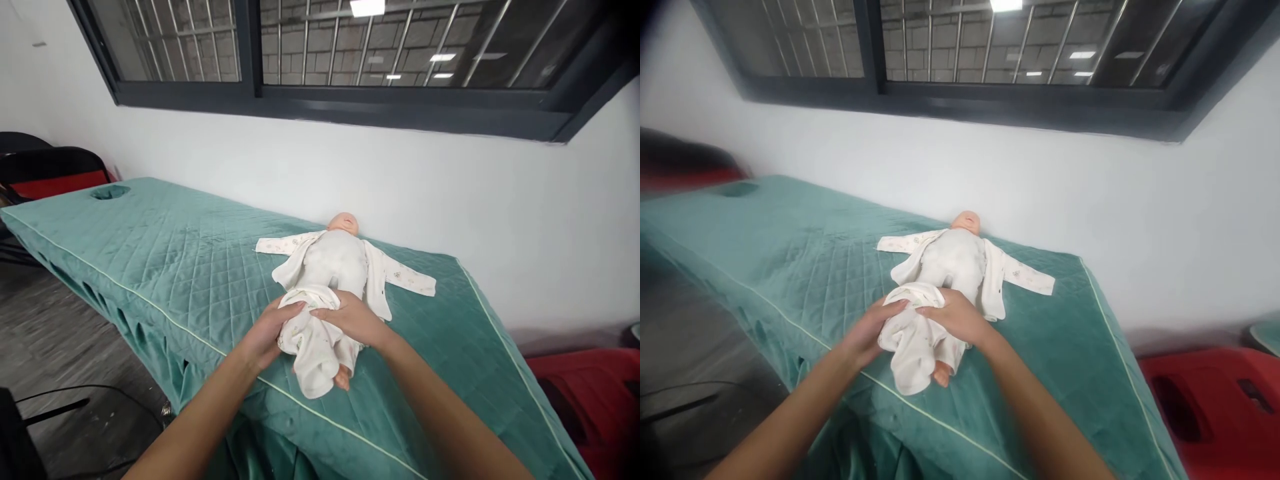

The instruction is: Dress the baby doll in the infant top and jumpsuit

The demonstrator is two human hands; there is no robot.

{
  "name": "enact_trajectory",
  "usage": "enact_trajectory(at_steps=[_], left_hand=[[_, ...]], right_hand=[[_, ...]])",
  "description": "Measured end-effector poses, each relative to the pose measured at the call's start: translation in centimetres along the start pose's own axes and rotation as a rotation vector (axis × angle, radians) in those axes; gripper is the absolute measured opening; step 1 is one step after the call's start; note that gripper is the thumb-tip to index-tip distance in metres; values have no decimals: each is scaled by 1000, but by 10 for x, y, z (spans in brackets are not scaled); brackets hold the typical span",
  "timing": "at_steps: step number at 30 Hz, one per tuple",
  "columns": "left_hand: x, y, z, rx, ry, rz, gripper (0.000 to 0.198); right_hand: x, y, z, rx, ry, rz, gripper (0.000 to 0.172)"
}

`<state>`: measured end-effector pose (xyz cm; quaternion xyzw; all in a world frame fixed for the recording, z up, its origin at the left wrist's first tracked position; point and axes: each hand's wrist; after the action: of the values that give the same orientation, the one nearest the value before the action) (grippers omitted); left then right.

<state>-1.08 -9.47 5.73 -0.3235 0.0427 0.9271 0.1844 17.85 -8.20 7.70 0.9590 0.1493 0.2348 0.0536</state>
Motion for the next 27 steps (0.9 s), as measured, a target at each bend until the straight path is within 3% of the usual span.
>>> enact_trajectory(at_steps=[8,16,21,27], left_hand=[[-25,50,-11,27,102,224,45],[-36,98,-49,39,111,425,49],[-17,111,-62,-48,-51,519,42],[16,86,-50,-126,-552,437,29]], right_hand=[[-3,9,-5,69,351,-1,28],[-10,8,0,50,830,23,23],[-14,9,1,45,885,14,17],[-13,9,-3,25,902,-39,45]])
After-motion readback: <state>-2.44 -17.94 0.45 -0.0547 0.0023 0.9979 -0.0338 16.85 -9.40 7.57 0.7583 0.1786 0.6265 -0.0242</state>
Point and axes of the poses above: each hand's wrist, its own y-axis away from the middle knuckle, its own x-axis out of the back of the hand, z = x × y, and after that the axes turned 11 degrees about -x, right-handed
